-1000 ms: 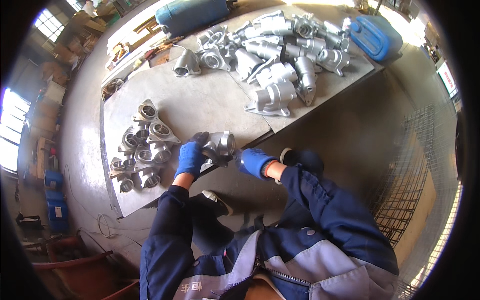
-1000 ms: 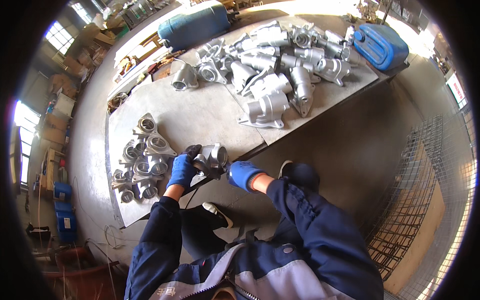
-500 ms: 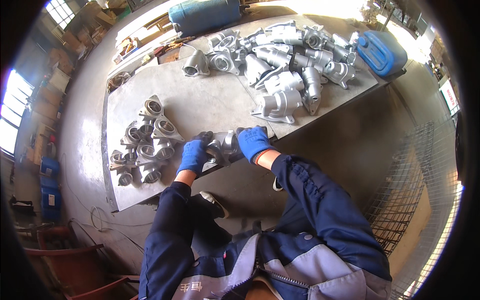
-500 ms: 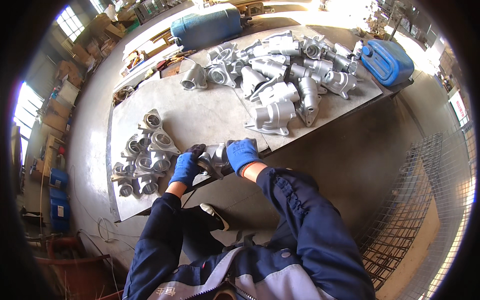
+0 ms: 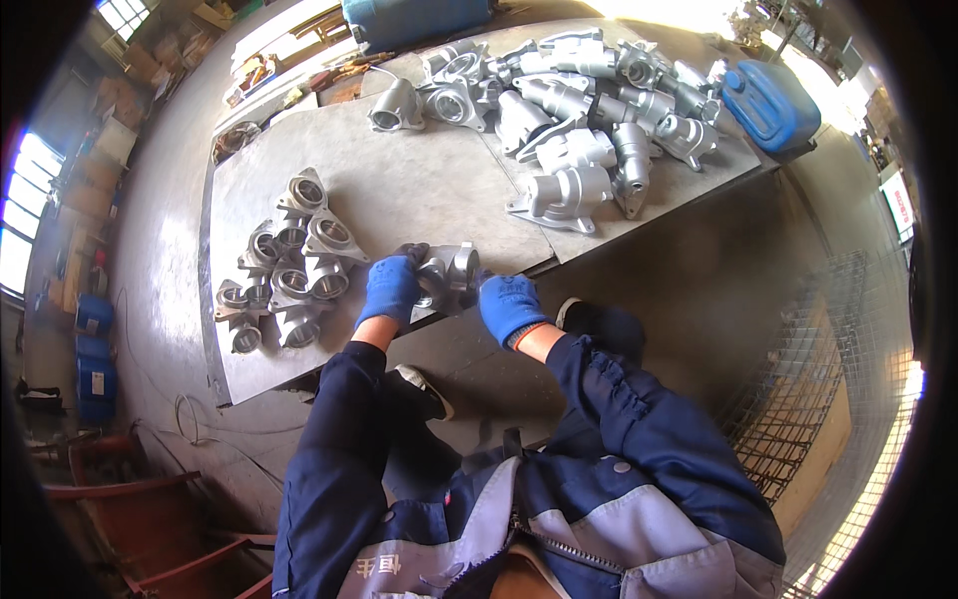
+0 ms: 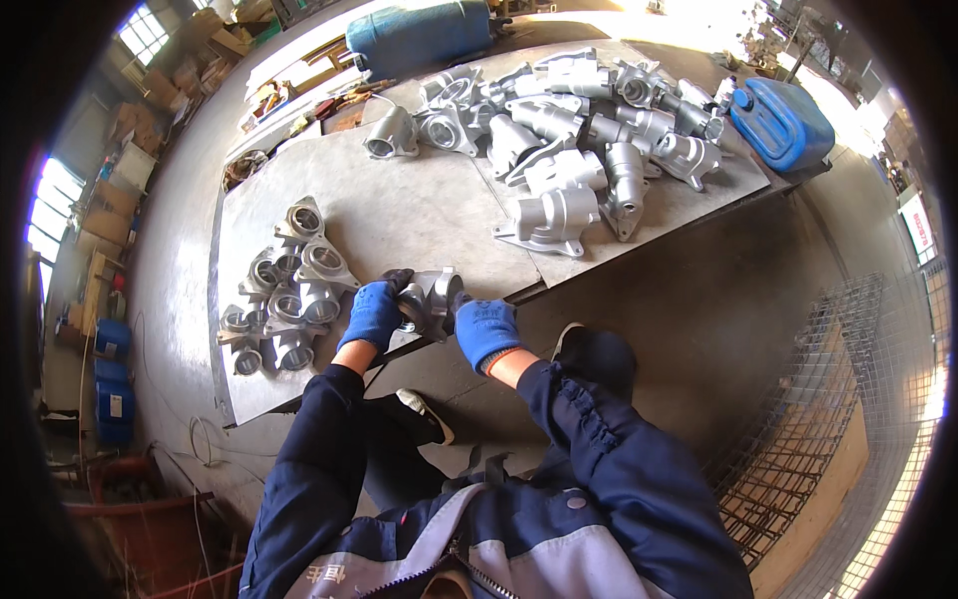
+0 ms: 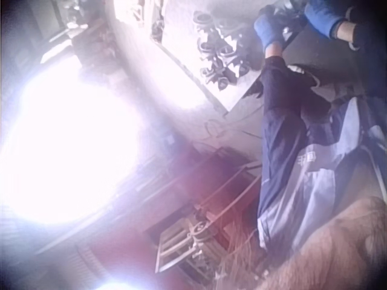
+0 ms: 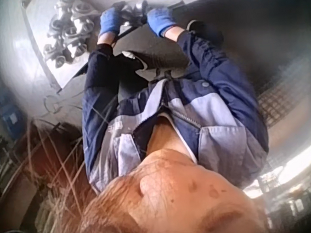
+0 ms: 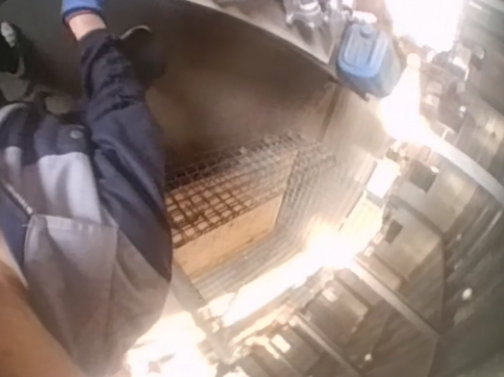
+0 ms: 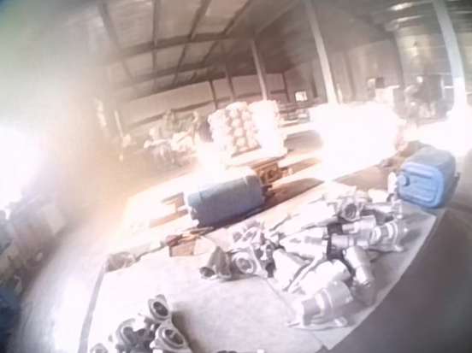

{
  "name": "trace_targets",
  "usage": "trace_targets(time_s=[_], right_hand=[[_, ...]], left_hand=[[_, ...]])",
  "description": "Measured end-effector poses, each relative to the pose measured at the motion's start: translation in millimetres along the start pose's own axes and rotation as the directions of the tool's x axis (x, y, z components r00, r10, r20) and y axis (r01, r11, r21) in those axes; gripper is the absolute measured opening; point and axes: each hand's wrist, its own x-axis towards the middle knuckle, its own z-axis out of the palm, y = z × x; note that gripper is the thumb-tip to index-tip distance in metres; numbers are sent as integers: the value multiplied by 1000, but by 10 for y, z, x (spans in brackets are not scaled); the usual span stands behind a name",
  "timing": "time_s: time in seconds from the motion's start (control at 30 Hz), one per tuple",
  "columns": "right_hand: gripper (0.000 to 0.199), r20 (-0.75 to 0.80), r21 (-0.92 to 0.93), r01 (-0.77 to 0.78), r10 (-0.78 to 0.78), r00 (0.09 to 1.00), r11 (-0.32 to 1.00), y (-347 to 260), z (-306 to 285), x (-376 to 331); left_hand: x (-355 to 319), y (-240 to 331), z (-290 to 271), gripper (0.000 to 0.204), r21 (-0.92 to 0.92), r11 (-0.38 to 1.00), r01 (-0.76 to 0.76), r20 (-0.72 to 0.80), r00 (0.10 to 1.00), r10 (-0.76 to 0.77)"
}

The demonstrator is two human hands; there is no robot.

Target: The person repeatedly picks up small silver metal castings from a pile on a metal workbench, turns them over in gloved hands, and places them into a growing stack on the left side of the table. The person continues this one-at-a-time handling throughout the clip.

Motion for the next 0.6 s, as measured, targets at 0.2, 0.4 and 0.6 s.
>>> trace_targets(time_s=[0.2, 0.4, 0.6], right_hand=[[21, 76, 94, -24, 17, 997, 995, 52, -82, -26], [24, 421, 884, -392, -68, 905, 253, 193, 24, 84], [23, 492, 865, -471, -104, 864, 175, 217, -36, 469]], left_hand=[[85, 333, -549, 37, 104, 994, 34, 272, 960, -61], [398, 123, -471, 43, 13, 993, 114, 157, 981, -114], [449, -161, -393, 49, -415, 837, -357, -64, 929, 365]])
